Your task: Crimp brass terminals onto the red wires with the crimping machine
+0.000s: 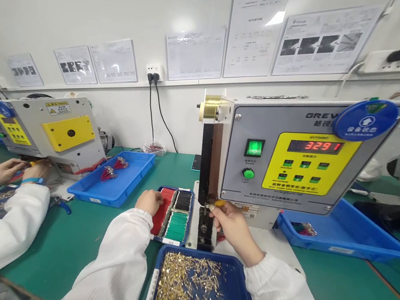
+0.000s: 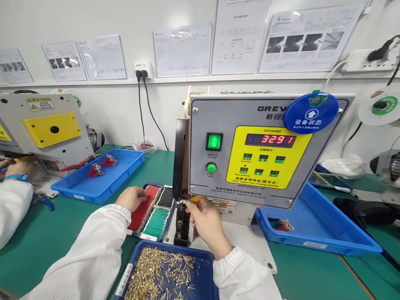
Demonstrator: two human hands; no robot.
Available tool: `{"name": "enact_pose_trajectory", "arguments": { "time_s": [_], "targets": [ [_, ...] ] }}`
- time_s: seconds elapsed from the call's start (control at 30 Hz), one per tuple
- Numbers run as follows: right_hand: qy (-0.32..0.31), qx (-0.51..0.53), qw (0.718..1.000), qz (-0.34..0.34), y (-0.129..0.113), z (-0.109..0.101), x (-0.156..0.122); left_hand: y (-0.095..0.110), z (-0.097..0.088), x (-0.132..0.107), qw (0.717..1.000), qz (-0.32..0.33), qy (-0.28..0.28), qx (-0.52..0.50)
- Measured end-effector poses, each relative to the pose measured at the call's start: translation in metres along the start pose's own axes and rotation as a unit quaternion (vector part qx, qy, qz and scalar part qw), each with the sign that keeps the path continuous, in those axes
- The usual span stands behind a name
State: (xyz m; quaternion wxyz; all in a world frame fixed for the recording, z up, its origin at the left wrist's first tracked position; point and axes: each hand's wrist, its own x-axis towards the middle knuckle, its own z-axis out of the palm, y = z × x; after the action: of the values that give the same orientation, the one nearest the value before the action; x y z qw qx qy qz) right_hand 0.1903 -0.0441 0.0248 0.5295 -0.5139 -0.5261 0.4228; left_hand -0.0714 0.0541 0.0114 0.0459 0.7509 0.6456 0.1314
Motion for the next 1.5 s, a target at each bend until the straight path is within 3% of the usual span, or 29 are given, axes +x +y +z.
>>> {"name": "enact_pose_trajectory", "arguments": {
  "time_s": [0.23, 0.5, 0.7, 0.87, 1.17, 1.5],
  "targets": [
    [0.003, 0.005, 1.000, -0.002, -0.001, 0.000, 0.000, 0.024, 0.000, -0.005, 0.999, 0.037, 0.030, -0.005],
    [0.013, 0.010, 1.000, 0.005, 0.003, 0.000, 0.001, 0.057, 0.013, -0.020, 0.991, 0.131, -0.026, -0.020],
    [0.021, -0.003, 1.000, 0.008, 0.010, 0.000, 0.003, 0.057, 0.016, -0.020, 0.989, 0.135, -0.067, -0.011],
    [0.031, -0.014, 0.999, 0.003, 0.009, 0.002, 0.002, 0.059, 0.017, -0.022, 0.989, 0.136, -0.061, -0.008],
    [0.081, -0.090, 0.990, -0.072, 0.009, 0.006, -0.006, 0.064, 0.012, -0.026, 0.987, 0.150, -0.055, -0.006],
    [0.070, -0.102, 0.988, -0.091, 0.010, 0.006, -0.005, 0.062, 0.016, -0.026, 0.987, 0.153, -0.044, -0.014]
  ]
}}
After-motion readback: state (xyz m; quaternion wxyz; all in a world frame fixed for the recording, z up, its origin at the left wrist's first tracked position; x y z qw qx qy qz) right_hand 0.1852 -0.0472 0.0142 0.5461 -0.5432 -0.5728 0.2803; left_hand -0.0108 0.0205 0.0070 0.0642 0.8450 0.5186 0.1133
